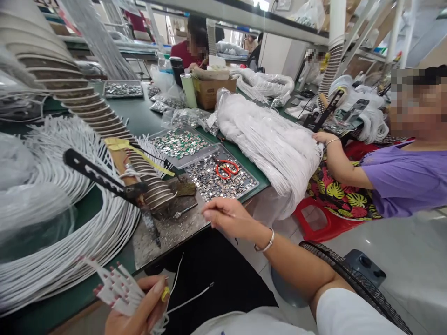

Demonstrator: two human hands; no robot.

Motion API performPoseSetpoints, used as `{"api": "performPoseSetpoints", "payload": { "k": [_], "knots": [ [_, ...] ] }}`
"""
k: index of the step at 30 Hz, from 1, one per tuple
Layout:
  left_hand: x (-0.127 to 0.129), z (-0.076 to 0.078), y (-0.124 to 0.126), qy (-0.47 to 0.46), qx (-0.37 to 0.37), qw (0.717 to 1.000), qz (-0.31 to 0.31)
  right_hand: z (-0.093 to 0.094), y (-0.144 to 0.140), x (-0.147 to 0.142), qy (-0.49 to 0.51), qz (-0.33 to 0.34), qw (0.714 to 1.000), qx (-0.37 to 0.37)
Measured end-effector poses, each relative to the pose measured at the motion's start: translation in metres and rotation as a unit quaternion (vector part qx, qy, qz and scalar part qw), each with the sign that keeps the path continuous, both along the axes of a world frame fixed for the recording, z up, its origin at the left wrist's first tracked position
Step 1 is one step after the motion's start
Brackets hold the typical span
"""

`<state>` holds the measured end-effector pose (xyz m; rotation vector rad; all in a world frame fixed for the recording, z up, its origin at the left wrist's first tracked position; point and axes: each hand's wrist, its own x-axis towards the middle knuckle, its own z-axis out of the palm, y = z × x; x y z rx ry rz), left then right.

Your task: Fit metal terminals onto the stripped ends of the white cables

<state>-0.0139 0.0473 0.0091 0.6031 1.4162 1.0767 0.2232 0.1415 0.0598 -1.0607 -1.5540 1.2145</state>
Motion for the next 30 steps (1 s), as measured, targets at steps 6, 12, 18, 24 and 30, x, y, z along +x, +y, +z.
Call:
{"api": "performPoseSetpoints", "payload": {
  "k": [6,12,18,24,30],
  "knots": [
    [0.0,0.008,-0.008,0.0,0.039,0.995,-0.09,-0.018,-0.064,-0.045,0.05,0.085,0.992,-0.08],
    [0.003,0.013,-0.018,-0.04,0.04,0.994,-0.096,-0.027,-0.081,-0.058,0.032,0.079,0.993,-0.076],
    [0.0,0.007,-0.021,0.009,0.077,0.993,-0.09,-0.026,-0.084,-0.061,0.024,0.076,0.992,-0.1],
    [-0.002,0.004,-0.019,0.083,0.092,0.987,-0.103,-0.025,-0.084,-0.061,0.008,0.071,0.993,-0.098],
    [0.0,0.008,-0.017,0.151,0.105,0.979,-0.09,-0.024,-0.079,-0.057,-0.069,0.08,0.993,0.055]
  ]
}}
